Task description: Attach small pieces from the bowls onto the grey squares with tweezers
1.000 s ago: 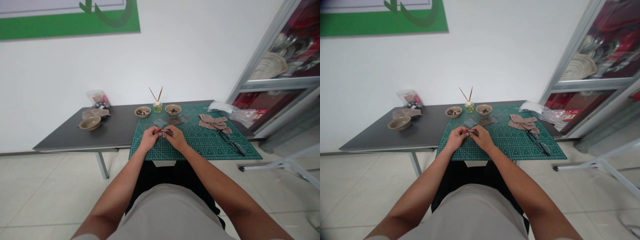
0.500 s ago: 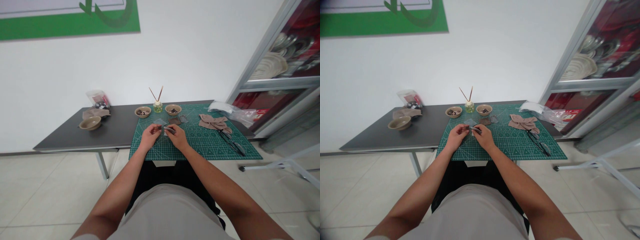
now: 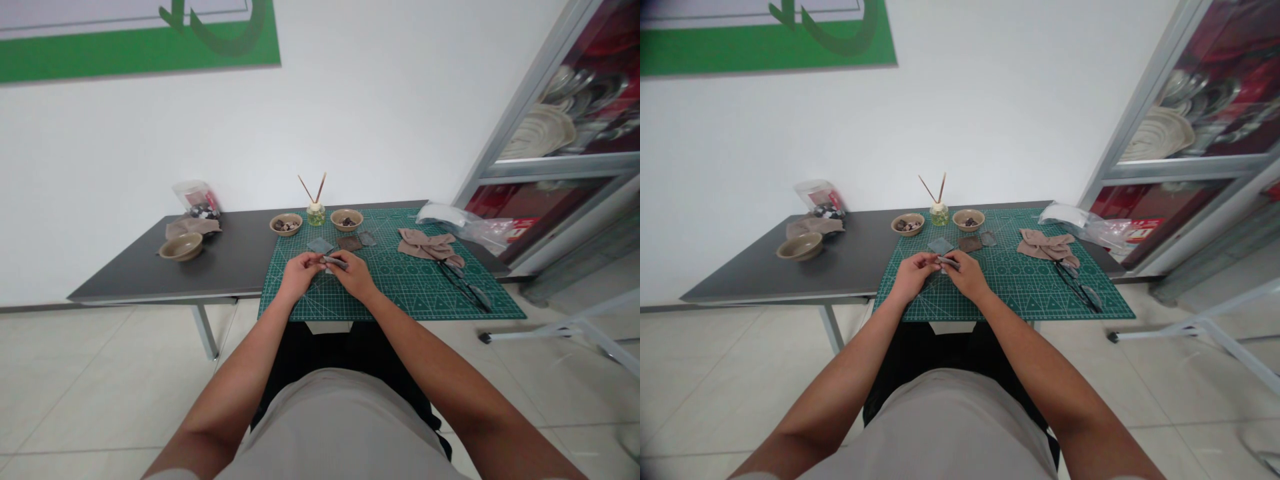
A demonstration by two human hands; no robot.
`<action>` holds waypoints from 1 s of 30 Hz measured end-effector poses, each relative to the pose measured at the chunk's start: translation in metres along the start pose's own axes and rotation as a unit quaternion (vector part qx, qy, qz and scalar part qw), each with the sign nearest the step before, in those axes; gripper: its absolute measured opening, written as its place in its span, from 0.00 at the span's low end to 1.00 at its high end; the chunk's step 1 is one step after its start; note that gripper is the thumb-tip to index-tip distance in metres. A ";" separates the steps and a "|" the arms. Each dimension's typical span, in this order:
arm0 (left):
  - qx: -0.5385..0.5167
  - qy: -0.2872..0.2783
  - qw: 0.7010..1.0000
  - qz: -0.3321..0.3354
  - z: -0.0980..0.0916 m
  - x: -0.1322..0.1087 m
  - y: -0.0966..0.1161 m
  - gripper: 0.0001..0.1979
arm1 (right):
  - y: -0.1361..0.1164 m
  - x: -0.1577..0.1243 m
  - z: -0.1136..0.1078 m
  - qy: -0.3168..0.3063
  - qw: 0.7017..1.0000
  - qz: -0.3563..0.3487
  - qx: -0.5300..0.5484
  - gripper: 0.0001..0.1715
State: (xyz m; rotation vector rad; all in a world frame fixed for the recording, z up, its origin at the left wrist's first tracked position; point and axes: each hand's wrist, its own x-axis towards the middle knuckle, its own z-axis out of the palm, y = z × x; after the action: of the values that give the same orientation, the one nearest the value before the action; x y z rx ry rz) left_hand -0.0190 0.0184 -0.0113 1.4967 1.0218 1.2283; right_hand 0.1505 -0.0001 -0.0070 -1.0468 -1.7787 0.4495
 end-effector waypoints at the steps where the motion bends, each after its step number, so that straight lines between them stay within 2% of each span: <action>1: -0.002 -0.004 1.000 -0.003 -0.001 0.001 -0.001 0.13 | -0.001 0.000 0.000 -0.003 1.000 0.002 0.000 0.05; 10: -0.025 -0.017 0.999 -0.035 -0.005 0.003 -0.005 0.11 | 0.000 0.000 -0.002 -0.014 1.000 0.016 0.023 0.07; 17: -0.057 0.000 0.997 -0.048 -0.003 0.001 0.001 0.13 | -0.002 -0.001 -0.001 -0.018 1.000 0.020 0.016 0.07; 20: -0.075 -0.009 0.996 -0.051 -0.003 0.000 0.003 0.12 | -0.003 -0.001 -0.001 -0.017 1.000 0.014 0.004 0.06; 30: -0.065 -0.012 0.996 -0.052 -0.004 -0.001 0.003 0.12 | -0.005 -0.002 -0.003 -0.018 0.999 0.037 0.004 0.07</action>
State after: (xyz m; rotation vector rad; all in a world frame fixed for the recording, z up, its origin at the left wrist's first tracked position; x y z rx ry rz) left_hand -0.0228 0.0168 -0.0079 1.3375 0.9724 1.1773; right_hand 0.1508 -0.0044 -0.0034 -1.1092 -1.7730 0.5233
